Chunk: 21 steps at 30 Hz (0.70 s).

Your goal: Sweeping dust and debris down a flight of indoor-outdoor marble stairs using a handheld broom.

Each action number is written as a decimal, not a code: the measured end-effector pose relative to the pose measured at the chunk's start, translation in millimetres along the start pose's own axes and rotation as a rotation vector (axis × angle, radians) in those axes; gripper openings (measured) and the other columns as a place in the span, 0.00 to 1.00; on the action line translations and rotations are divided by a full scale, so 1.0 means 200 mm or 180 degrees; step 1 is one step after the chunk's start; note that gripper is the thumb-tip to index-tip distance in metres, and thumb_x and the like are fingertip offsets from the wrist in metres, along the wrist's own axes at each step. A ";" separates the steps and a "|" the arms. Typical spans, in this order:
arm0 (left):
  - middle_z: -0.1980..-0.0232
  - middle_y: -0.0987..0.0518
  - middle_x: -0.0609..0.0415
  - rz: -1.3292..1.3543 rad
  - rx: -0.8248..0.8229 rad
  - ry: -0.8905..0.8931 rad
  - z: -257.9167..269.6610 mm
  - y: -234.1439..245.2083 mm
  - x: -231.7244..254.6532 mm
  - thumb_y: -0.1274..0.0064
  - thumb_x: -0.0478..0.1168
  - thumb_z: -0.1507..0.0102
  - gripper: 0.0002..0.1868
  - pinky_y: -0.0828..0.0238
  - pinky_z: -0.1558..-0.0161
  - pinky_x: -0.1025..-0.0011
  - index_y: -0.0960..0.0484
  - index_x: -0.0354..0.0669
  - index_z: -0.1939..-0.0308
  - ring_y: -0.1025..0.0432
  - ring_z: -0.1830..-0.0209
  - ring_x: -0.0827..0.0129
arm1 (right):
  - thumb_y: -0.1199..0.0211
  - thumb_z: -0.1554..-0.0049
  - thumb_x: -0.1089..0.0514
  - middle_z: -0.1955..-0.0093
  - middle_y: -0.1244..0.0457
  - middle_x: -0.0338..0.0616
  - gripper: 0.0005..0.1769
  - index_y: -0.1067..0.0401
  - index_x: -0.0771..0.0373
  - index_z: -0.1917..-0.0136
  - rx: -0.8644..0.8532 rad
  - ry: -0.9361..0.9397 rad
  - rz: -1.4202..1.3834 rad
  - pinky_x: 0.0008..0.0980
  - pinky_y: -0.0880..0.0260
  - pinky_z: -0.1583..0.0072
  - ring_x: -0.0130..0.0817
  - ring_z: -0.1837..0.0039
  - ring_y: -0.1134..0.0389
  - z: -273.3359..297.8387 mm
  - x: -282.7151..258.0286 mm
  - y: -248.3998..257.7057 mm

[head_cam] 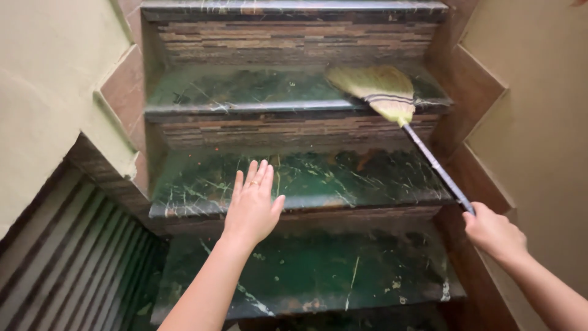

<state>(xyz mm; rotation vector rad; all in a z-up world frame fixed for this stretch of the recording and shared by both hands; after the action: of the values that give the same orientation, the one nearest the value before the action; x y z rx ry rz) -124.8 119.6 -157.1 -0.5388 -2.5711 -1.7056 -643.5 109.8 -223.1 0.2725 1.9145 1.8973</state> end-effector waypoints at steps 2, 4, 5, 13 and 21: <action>0.21 0.42 0.45 -0.0031 -0.0008 0.0017 0.01 0.00 0.03 0.49 0.51 0.36 0.38 0.64 0.23 0.54 0.39 0.33 0.27 0.54 0.18 0.56 | 0.47 0.38 0.41 0.38 0.32 0.56 0.29 0.36 0.42 0.24 0.0112 0.0077 -0.0196 0.57 0.32 0.38 0.61 0.36 0.32 -0.01 0.05 0.02; 0.21 0.42 0.45 -0.0044 0.0024 0.0026 -0.01 -0.01 0.08 0.49 0.51 0.36 0.39 0.64 0.23 0.54 0.39 0.33 0.27 0.54 0.18 0.56 | 0.48 0.40 0.41 0.36 0.33 0.58 0.34 0.39 0.39 0.21 0.0268 0.0156 -0.0387 0.59 0.33 0.37 0.65 0.36 0.33 -0.05 0.07 0.12; 0.21 0.41 0.45 -0.0048 0.0053 0.0034 0.00 -0.01 0.10 0.49 0.51 0.36 0.39 0.64 0.23 0.54 0.39 0.33 0.26 0.54 0.18 0.56 | 0.48 0.39 0.42 0.36 0.32 0.59 0.33 0.38 0.39 0.21 0.0301 0.0183 -0.0404 0.59 0.33 0.36 0.66 0.35 0.33 -0.05 0.07 0.18; 0.21 0.41 0.44 -0.0185 0.0176 0.0235 0.07 0.05 0.21 0.49 0.51 0.36 0.38 0.63 0.22 0.53 0.38 0.34 0.27 0.54 0.18 0.55 | 0.50 0.30 0.48 0.59 0.30 0.63 0.17 0.27 0.58 0.38 -0.0160 0.0187 -0.0641 0.52 0.26 0.58 0.55 0.62 0.28 -0.60 0.21 0.20; 0.21 0.41 0.43 -0.0375 0.0137 0.0407 0.14 0.07 0.24 0.48 0.51 0.37 0.39 0.64 0.23 0.53 0.39 0.33 0.27 0.53 0.19 0.54 | 0.45 0.33 0.56 0.65 0.41 0.40 0.10 0.29 0.61 0.42 -0.1367 0.0305 -0.2954 0.29 0.45 0.68 0.25 0.70 0.46 -0.99 0.00 0.33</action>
<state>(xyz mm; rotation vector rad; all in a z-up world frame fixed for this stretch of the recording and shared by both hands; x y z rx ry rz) -160.7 163.5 -145.9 -0.2722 -2.5888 -1.6539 -739.5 -66.4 -163.3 -0.7231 1.2549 1.5790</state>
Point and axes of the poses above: each hand's wrist, its own z-axis away from the middle knuckle, its own y-axis out of the back of the hand, x = y × z, the point moved 3 cm from there along -z, towards the middle knuckle
